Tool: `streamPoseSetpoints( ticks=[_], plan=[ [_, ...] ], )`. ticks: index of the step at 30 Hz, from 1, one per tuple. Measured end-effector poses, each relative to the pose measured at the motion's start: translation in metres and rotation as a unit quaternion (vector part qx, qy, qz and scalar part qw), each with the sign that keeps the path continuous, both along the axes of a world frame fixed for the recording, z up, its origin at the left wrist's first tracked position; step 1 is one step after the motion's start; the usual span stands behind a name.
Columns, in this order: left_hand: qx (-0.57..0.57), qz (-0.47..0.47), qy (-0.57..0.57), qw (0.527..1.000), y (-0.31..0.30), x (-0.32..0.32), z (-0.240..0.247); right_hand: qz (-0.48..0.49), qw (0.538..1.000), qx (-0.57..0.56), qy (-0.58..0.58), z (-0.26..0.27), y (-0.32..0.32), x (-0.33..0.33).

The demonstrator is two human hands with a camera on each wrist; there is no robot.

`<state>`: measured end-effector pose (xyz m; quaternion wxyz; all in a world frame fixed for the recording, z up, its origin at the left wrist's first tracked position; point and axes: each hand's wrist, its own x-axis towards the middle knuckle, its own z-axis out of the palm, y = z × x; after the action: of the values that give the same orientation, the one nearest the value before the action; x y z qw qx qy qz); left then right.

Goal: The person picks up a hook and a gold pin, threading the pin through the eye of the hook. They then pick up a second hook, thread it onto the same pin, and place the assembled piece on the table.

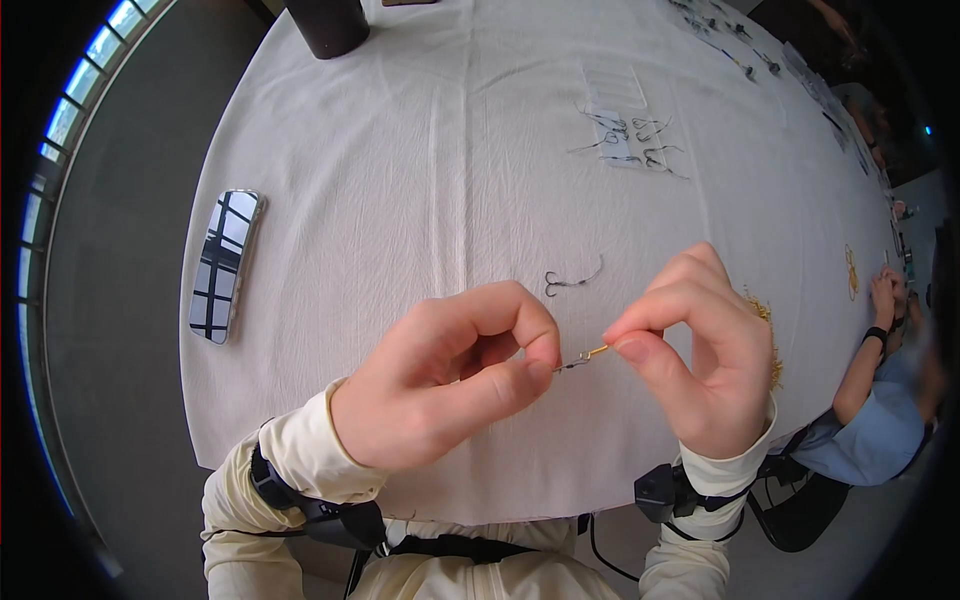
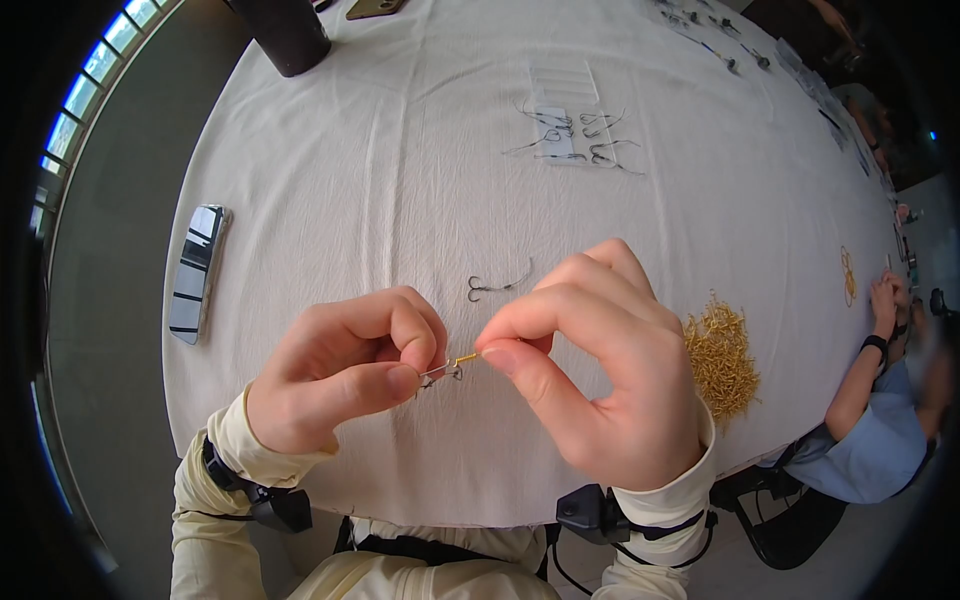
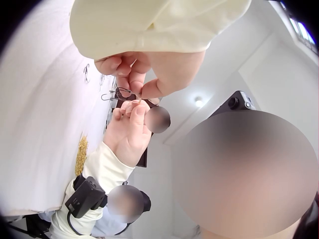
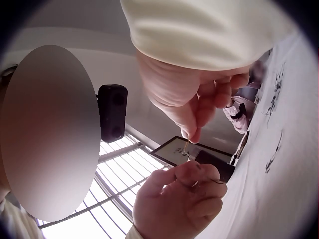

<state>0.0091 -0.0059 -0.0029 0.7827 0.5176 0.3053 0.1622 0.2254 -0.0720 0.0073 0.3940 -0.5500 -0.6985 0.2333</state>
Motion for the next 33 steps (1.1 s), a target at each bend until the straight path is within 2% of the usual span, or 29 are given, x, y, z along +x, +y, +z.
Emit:
streamPoseSetpoints(
  ticks=[12, 14, 18, 20, 21, 23, 33],
  plan=[
    [0.026, -0.015, 0.001, 1.000, 0.002, -0.001, -0.003, 0.000, 0.999, 0.031, -0.037, -0.002, 0.003, 0.003],
    [0.172, -0.001, 0.019, 0.985, 0.002, -0.002, -0.007, 0.000, 1.000, 0.026, -0.016, -0.004, 0.003, 0.003],
    [0.219, 0.022, 0.007, 0.975, 0.001, 0.001, -0.007, 0.021, 0.999, 0.029, -0.002, -0.004, 0.004, -0.003],
    [0.228, -0.001, -0.016, 0.974, 0.002, -0.001, -0.012, 0.035, 0.999, 0.031, 0.002, -0.004, 0.004, -0.004],
    [0.228, 0.000, -0.015, 0.974, 0.002, -0.002, -0.012, 0.036, 0.999, 0.031, 0.003, -0.004, 0.004, -0.004],
    [0.153, 0.005, -0.021, 0.988, 0.001, -0.003, -0.011, 0.033, 0.999, 0.032, -0.003, -0.004, 0.004, -0.004],
    [0.082, 0.020, -0.005, 0.996, -0.001, 0.002, -0.007, 0.042, 0.999, 0.028, -0.002, -0.003, 0.004, -0.004]
  ],
)
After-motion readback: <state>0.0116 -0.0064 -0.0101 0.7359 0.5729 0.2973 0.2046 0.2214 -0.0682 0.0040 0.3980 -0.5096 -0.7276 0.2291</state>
